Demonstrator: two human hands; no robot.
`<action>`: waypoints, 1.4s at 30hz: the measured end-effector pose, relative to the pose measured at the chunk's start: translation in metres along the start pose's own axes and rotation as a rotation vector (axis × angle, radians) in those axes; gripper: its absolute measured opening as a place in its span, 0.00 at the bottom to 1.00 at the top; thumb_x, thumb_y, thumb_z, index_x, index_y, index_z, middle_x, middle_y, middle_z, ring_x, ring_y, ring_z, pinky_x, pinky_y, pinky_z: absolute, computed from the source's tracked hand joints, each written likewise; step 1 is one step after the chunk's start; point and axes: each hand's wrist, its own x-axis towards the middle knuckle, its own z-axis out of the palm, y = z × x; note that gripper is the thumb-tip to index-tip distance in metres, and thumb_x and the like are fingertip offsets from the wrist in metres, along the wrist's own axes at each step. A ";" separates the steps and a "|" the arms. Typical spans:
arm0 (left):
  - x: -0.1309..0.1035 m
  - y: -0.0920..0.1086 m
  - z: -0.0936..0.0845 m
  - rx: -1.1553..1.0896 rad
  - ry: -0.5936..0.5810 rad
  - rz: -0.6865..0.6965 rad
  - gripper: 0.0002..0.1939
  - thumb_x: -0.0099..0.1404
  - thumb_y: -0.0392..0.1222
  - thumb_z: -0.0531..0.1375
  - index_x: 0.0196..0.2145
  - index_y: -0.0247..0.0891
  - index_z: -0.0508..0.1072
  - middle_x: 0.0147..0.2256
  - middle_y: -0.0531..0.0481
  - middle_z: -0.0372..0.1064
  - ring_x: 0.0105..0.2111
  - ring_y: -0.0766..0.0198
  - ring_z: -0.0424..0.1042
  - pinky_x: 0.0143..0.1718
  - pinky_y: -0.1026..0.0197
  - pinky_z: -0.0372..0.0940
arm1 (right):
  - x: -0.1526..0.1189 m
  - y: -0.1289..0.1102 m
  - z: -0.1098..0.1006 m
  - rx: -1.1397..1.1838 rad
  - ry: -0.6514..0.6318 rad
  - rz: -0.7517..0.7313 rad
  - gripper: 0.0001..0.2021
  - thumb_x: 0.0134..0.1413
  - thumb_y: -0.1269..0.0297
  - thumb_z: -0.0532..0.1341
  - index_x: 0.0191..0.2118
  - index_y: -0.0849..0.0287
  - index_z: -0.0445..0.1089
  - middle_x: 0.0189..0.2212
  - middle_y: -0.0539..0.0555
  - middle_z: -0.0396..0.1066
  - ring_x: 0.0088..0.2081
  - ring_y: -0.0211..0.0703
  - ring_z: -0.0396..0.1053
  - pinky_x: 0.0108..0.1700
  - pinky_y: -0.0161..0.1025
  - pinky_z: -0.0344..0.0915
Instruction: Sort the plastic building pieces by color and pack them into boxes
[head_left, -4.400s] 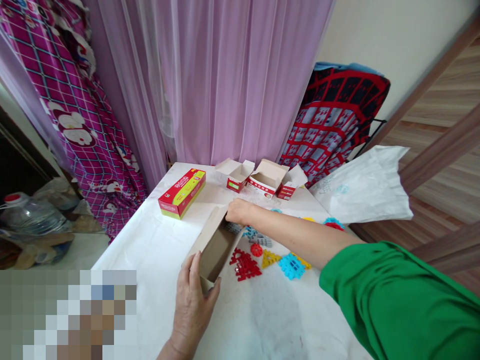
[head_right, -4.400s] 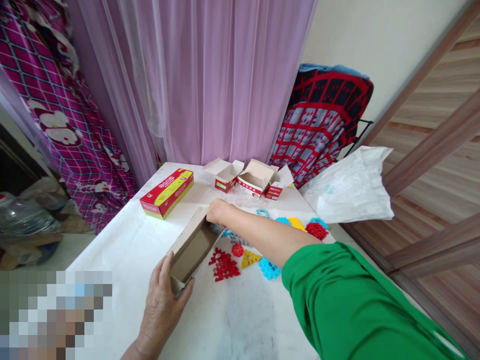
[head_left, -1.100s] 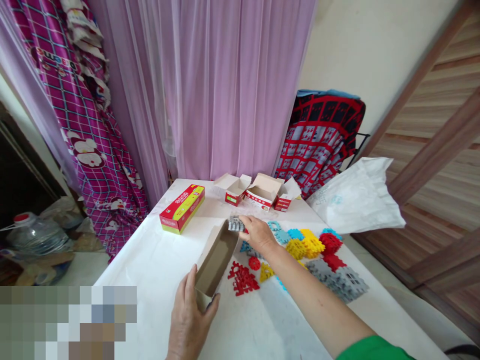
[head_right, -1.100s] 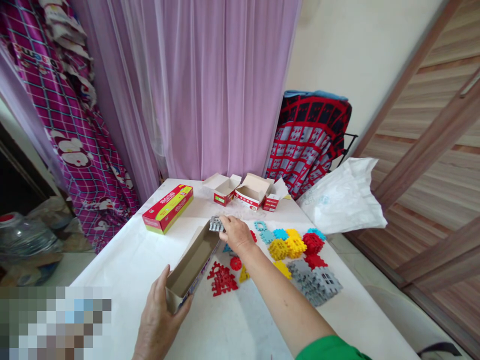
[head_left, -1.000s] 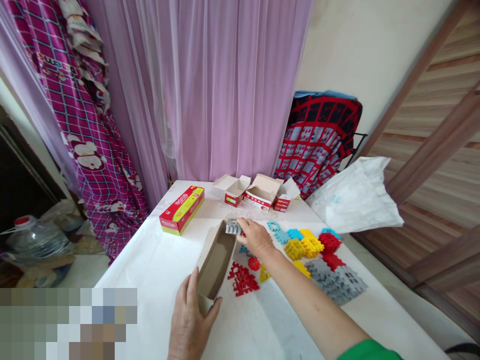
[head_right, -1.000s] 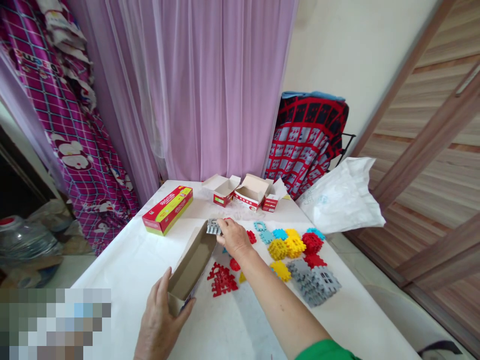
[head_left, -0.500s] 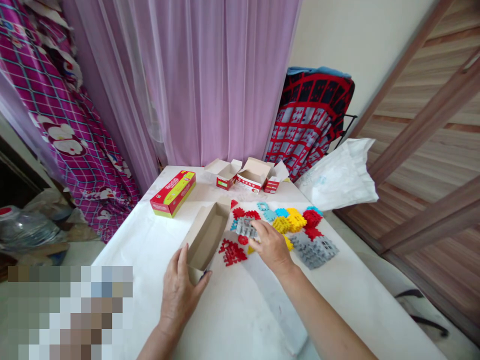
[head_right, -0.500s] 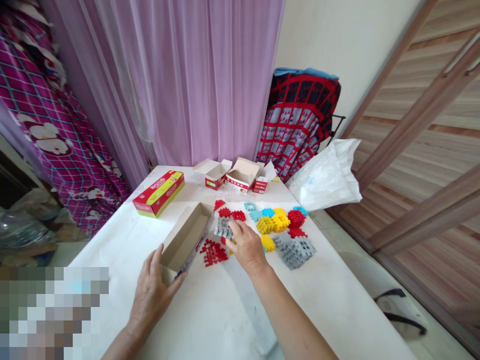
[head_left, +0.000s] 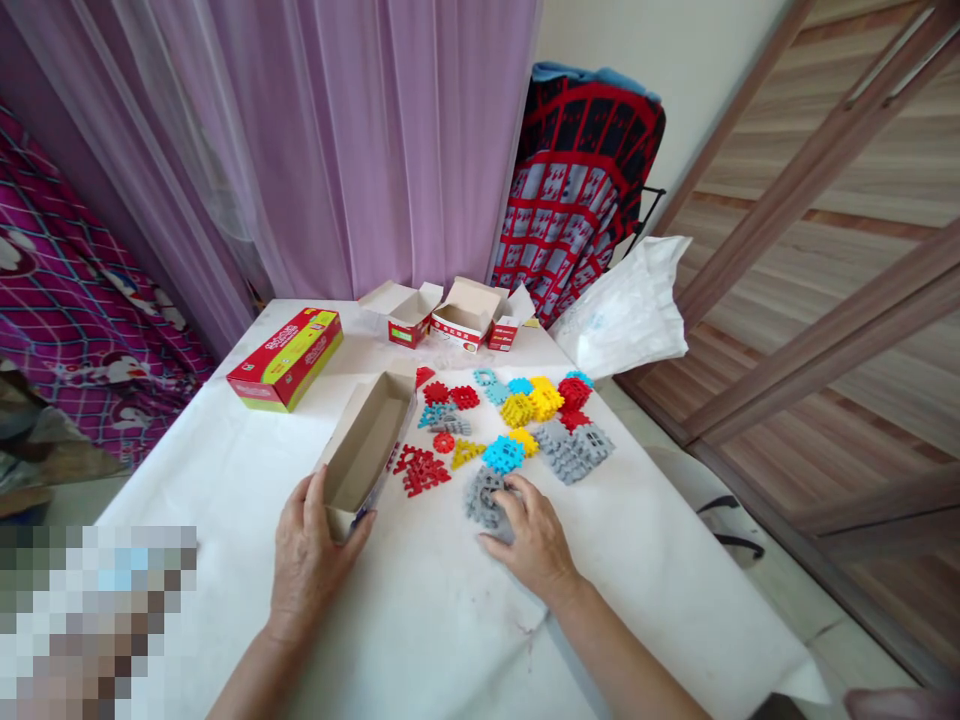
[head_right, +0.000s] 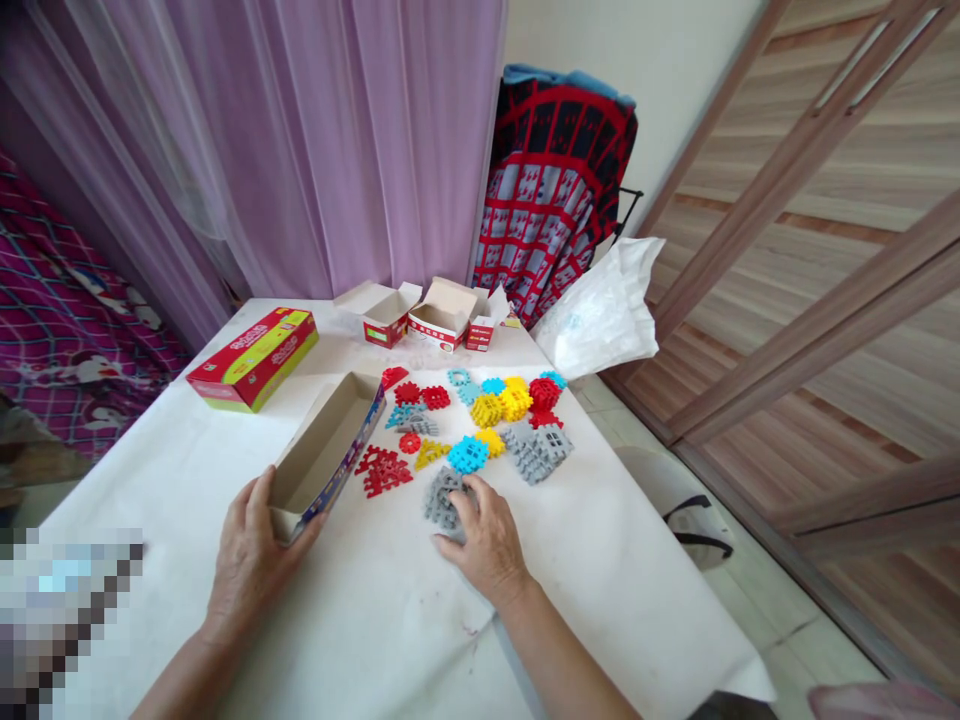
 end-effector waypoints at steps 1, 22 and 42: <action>0.000 0.000 0.000 0.003 0.002 0.003 0.43 0.63 0.58 0.58 0.67 0.35 0.48 0.56 0.32 0.61 0.55 0.44 0.64 0.55 0.41 0.63 | 0.001 -0.001 -0.002 0.003 0.007 0.002 0.22 0.48 0.57 0.68 0.50 0.58 0.69 0.56 0.65 0.63 0.53 0.57 0.66 0.53 0.52 0.67; 0.000 0.000 -0.001 -0.021 -0.028 -0.012 0.44 0.63 0.59 0.57 0.68 0.35 0.47 0.57 0.32 0.59 0.57 0.44 0.62 0.57 0.42 0.61 | 0.045 0.005 -0.028 0.261 -0.157 0.322 0.12 0.54 0.70 0.55 0.39 0.55 0.75 0.36 0.52 0.77 0.38 0.43 0.73 0.43 0.37 0.68; -0.001 -0.001 0.001 -0.024 -0.017 -0.024 0.45 0.62 0.60 0.58 0.68 0.35 0.48 0.58 0.32 0.59 0.58 0.44 0.63 0.57 0.43 0.62 | 0.052 -0.007 -0.049 -0.012 -0.528 0.372 0.18 0.60 0.60 0.59 0.53 0.61 0.68 0.43 0.60 0.75 0.44 0.49 0.73 0.45 0.40 0.64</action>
